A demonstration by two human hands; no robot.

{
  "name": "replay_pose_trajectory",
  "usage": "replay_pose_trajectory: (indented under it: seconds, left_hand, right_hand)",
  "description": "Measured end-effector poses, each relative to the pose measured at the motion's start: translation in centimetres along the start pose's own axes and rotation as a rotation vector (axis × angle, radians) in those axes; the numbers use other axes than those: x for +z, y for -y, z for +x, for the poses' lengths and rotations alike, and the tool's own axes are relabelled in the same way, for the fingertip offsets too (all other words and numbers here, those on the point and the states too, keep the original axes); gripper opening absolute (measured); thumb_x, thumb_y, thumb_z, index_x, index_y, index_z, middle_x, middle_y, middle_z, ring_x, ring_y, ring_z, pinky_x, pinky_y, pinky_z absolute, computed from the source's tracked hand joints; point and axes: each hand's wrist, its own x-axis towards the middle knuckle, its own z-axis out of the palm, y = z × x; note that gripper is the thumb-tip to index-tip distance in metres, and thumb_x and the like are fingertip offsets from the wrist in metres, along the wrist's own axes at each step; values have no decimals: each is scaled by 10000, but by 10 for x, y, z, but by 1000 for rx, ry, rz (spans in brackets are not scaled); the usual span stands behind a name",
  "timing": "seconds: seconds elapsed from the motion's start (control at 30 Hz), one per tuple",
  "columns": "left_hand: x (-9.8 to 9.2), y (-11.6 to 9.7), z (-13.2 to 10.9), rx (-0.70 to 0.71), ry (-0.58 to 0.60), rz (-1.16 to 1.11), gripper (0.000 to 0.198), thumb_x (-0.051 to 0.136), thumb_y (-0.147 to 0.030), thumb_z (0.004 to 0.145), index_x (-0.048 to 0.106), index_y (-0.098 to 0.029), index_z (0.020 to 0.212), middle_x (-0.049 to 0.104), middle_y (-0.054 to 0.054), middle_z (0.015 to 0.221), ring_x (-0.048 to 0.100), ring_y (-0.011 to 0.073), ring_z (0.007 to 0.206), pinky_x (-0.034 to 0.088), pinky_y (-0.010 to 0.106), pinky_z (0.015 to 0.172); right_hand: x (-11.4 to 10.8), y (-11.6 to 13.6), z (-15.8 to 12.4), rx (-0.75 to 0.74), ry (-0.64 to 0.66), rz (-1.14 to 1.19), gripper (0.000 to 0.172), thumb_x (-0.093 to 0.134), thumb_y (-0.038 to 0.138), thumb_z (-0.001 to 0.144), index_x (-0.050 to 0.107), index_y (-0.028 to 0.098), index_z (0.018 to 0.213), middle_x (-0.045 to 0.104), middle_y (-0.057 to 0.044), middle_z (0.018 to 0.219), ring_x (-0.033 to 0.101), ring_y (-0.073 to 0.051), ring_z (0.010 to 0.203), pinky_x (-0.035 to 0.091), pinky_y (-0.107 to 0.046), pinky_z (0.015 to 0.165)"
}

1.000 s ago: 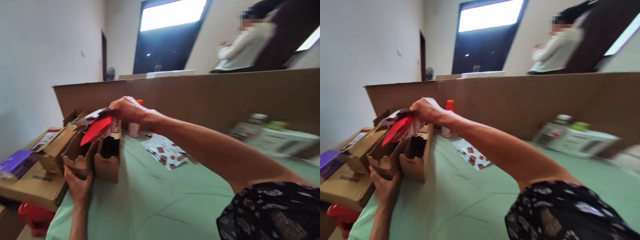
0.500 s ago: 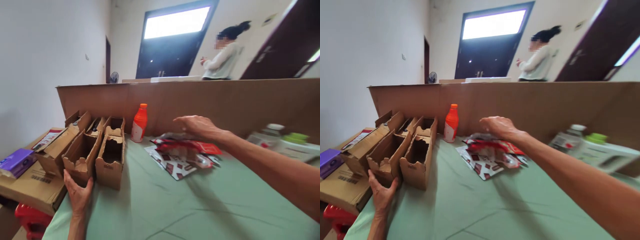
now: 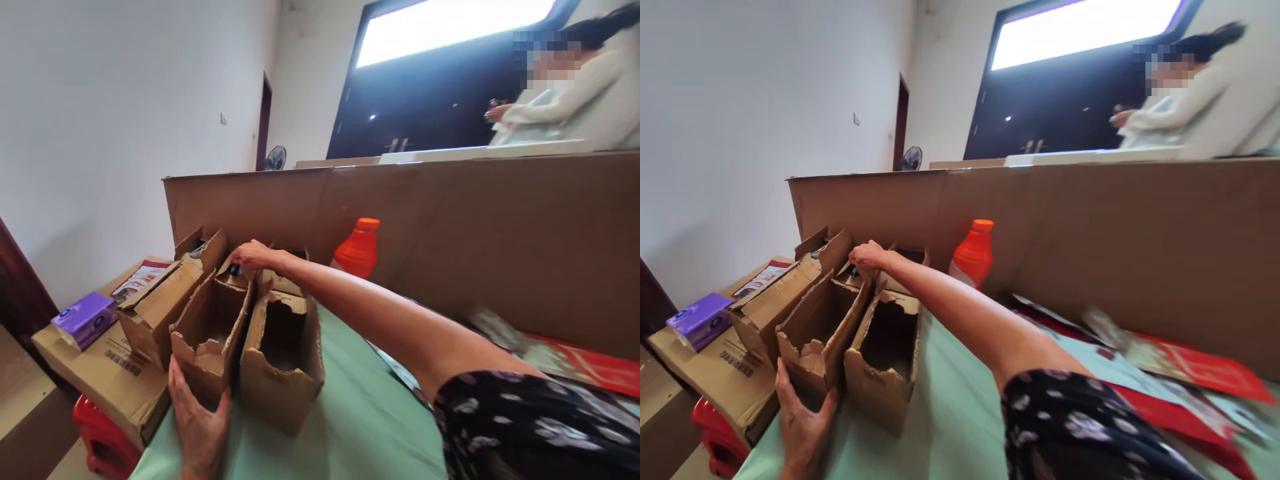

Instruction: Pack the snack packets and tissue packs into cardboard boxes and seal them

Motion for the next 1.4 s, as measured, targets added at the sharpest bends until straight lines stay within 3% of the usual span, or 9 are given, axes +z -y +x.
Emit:
replay_pose_trajectory:
  seconds: [0.1,0.2,0.33,0.47,0.67,0.93,1.17,1.3,1.4]
  left_hand:
    - [0,-3,-3,-22,-1,0,984,666,-485,879,127,-165,1639,415,239,1557,455,406,1449,447,591,1151]
    - [0,-5,-4,-39,12,-5,988,669,-488,888,116,-169,1642,403,241,1564,449,409,1453,446,602,1149]
    - [-1,-7,-6,-61,30,-10,997,666,-492,893,92,-185,1648,386,244,1572,432,423,1459,441,633,1139]
    - [-1,-9,-9,-69,29,-12,999,664,-521,888,104,-193,1647,396,244,1560,447,430,1440,443,649,1125]
    - [-1,-11,-10,-90,32,2,987,652,-526,893,105,-200,1648,390,241,1563,432,438,1443,430,663,1126]
    - [1,-8,-8,-69,9,-28,983,680,-520,875,164,-162,1631,412,245,1545,426,418,1455,405,635,1163]
    - [4,-2,-7,-46,4,-6,977,655,-528,887,151,-146,1631,412,259,1537,428,430,1454,423,643,1148]
    - [4,3,-3,-69,27,-17,1026,648,-580,867,144,-122,1635,406,262,1540,414,435,1463,402,629,1172]
    - [6,4,3,-107,46,-39,1089,644,-634,839,135,-95,1637,380,276,1558,398,439,1475,382,611,1194]
  right_hand:
    - [15,-8,22,18,343,-224,351,654,382,990,634,192,1285,648,-95,1288,665,-232,1084,586,-435,906]
    - [17,-21,34,27,557,-390,347,663,377,985,639,195,1279,647,-95,1294,661,-236,1103,580,-438,920]
    - [27,-35,38,-7,723,-498,315,660,367,987,653,201,1254,651,-91,1295,655,-234,1118,571,-448,943]
    - [54,-45,41,-7,773,-527,346,651,377,992,637,188,1282,645,-98,1304,658,-237,1105,577,-455,932]
    - [81,-57,48,13,694,-490,374,658,384,986,623,197,1308,634,-99,1319,655,-243,1118,579,-448,925]
    - [72,-56,35,29,531,-457,367,665,379,983,628,195,1298,641,-95,1304,658,-242,1113,580,-444,921]
    - [20,-46,41,80,294,-378,335,658,375,988,641,202,1275,647,-92,1296,659,-235,1108,578,-438,925]
    - [-29,-46,30,159,77,-312,315,652,387,992,657,187,1236,669,-87,1250,671,-224,1072,582,-436,913]
    - [-72,-55,3,227,-90,-276,249,612,338,1013,675,159,1174,716,-67,1146,694,-196,1001,586,-396,884]
